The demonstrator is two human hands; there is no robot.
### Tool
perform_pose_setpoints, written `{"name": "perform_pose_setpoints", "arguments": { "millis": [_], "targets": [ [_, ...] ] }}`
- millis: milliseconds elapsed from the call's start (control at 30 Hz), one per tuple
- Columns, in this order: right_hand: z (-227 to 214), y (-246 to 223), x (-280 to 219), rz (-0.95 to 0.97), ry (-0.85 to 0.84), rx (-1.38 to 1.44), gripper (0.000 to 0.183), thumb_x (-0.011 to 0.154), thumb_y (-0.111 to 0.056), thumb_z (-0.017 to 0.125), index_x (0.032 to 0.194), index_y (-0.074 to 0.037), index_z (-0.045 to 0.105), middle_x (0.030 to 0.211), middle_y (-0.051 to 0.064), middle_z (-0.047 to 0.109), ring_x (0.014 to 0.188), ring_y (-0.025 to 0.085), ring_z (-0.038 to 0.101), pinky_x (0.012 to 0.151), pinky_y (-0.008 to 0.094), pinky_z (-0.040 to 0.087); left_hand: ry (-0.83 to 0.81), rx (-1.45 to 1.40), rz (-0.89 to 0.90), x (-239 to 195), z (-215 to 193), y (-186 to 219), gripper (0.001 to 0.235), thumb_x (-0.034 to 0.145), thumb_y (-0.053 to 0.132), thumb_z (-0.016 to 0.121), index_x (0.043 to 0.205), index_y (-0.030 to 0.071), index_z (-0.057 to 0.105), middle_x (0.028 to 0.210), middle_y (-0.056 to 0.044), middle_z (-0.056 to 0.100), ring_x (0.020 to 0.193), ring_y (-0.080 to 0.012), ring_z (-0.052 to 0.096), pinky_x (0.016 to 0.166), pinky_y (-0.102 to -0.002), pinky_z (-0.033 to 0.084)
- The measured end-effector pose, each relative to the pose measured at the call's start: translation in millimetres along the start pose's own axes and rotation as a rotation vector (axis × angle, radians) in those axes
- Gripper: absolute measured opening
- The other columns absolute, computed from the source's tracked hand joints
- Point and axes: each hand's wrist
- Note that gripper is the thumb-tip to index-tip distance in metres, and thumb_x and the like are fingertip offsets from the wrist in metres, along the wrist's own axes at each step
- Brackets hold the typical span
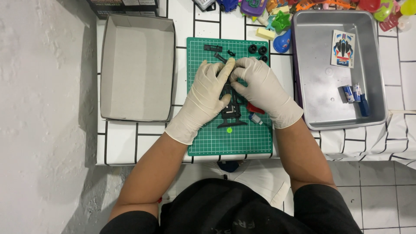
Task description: Assembling a Mini 4WD toy car by installing gears, motor, and electrical terminals into the chassis.
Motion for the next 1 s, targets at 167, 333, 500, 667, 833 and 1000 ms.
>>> {"name": "perform_pose_setpoints", "arguments": {
  "millis": [167, 333, 500, 667, 833, 1000],
  "targets": [
    [-0.2, -1.1, 0.8, 0.000, 0.002, 0.010, 0.007, 0.085, -0.004, 0.076, 0.086, -0.006, 0.070, 0.107, 0.013, 0.068, 0.106, 0.034, 0.065, 0.090, 0.042, 0.050, -0.004, -0.007, -0.009, 0.4, -0.8, 0.6, 0.092, 0.079, 0.014, 0.081, 0.157, 0.008, 0.033, 0.124, -0.013, 0.049, 0.129, -0.0317, 0.044, 0.126, -0.054, 0.014],
    [-4.0, -4.8, 0.9, -0.012, 0.003, 0.030, 0.008, 0.085, -0.003, 0.076, 0.086, -0.006, 0.069, 0.106, 0.013, 0.068, 0.104, 0.035, 0.065, 0.088, 0.043, 0.051, -0.006, -0.016, -0.004, 0.1, 1.1, -0.8, 0.092, 0.080, 0.014, 0.081, 0.158, 0.008, 0.032, 0.125, -0.012, 0.049, 0.129, -0.0310, 0.043, 0.126, -0.053, 0.014],
    [-6.8, -7.0, 0.3, 0.055, -0.015, 0.089, 0.010, 0.084, -0.001, 0.076, 0.092, -0.007, 0.073, 0.111, 0.013, 0.069, 0.109, 0.034, 0.065, 0.095, 0.043, 0.049, -0.035, 0.001, -0.020, 0.7, -1.8, 0.6, 0.092, 0.081, 0.016, 0.081, 0.158, 0.009, 0.032, 0.121, -0.010, 0.050, 0.128, -0.0302, 0.044, 0.126, -0.053, 0.013],
    [-20.9, -16.1, -3.4, 0.121, -0.005, 0.262, 0.017, 0.087, 0.003, 0.071, 0.101, -0.005, 0.072, 0.115, 0.015, 0.068, 0.114, 0.036, 0.064, 0.100, 0.044, 0.048, -0.049, -0.010, -0.035, 0.9, -1.1, -0.4, 0.090, 0.082, 0.015, 0.080, 0.158, 0.010, 0.032, 0.120, -0.010, 0.050, 0.129, -0.0311, 0.044, 0.125, -0.053, 0.013],
    [-20.2, -10.7, -4.2, 0.208, 0.109, 0.323, 0.021, 0.086, 0.004, 0.073, 0.103, -0.008, 0.069, 0.107, 0.009, 0.067, 0.108, 0.032, 0.067, 0.099, 0.044, 0.050, -0.067, 0.039, -0.044, 2.0, 5.9, -6.5, 0.091, 0.083, 0.018, 0.079, 0.159, 0.013, 0.030, 0.119, -0.010, 0.052, 0.129, -0.0319, 0.046, 0.123, -0.054, 0.019],
    [1.0, 14.9, -5.3, 0.269, 0.301, 0.353, 0.015, 0.089, -0.001, 0.078, 0.097, -0.014, 0.074, 0.095, 0.003, 0.069, 0.094, 0.023, 0.070, 0.089, 0.036, 0.054, -0.068, 0.094, -0.050, 3.3, 6.7, -7.1, 0.089, 0.082, 0.021, 0.079, 0.158, 0.013, 0.033, 0.118, -0.011, 0.054, 0.129, -0.0322, 0.048, 0.121, -0.054, 0.023]
  ]
}}
Point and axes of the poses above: each hand's wrist, its own x-axis towards the middle knuckle, its own z-axis out of the palm, y = z × x
